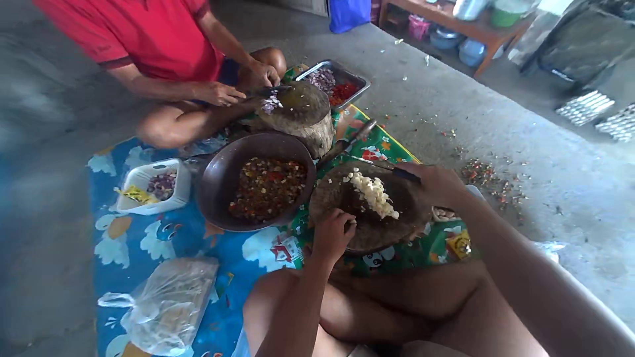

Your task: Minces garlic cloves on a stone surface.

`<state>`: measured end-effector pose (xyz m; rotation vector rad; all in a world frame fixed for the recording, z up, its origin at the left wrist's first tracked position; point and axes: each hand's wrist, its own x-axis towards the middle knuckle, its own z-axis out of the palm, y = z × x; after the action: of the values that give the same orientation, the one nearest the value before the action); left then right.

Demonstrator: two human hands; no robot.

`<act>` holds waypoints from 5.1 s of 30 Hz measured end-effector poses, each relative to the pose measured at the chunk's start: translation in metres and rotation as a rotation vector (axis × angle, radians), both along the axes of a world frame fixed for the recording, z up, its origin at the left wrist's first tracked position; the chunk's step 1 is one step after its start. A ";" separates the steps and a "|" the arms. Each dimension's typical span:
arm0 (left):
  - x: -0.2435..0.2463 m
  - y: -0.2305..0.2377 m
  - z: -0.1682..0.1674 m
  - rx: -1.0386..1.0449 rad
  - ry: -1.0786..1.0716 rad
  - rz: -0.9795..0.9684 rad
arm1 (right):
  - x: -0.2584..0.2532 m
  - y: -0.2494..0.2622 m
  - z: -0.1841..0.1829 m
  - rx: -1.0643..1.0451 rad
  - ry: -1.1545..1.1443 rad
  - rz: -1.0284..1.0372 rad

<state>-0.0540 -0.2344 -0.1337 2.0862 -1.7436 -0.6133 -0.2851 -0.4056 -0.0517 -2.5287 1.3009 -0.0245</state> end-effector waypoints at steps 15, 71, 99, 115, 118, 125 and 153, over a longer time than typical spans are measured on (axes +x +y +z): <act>0.057 0.006 0.029 -0.592 0.741 0.596 | -0.053 -0.082 -0.024 0.291 -0.166 0.186; -0.009 -0.006 -0.017 -0.186 0.100 0.200 | -0.004 0.177 -0.028 0.592 -0.475 -0.292; -0.018 -0.018 -0.003 -0.028 0.070 0.370 | 0.015 0.214 -0.027 0.351 -0.196 -0.198; -0.019 -0.008 -0.014 -0.208 0.075 0.295 | -0.023 0.242 -0.037 0.298 -0.384 -0.189; -0.020 -0.015 -0.018 -0.201 0.060 0.355 | -0.017 0.229 -0.045 0.293 -0.387 -0.180; -0.018 -0.016 -0.027 -0.284 0.021 0.356 | 0.001 0.208 -0.041 0.364 -0.428 -0.175; -0.019 -0.011 -0.031 -0.326 0.058 0.342 | 0.008 0.197 -0.042 0.422 -0.419 -0.187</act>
<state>-0.0734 -0.2449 -0.1646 2.0401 -1.3074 -0.2663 -0.2768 -0.2090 -0.0934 -1.9151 1.2123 -0.2742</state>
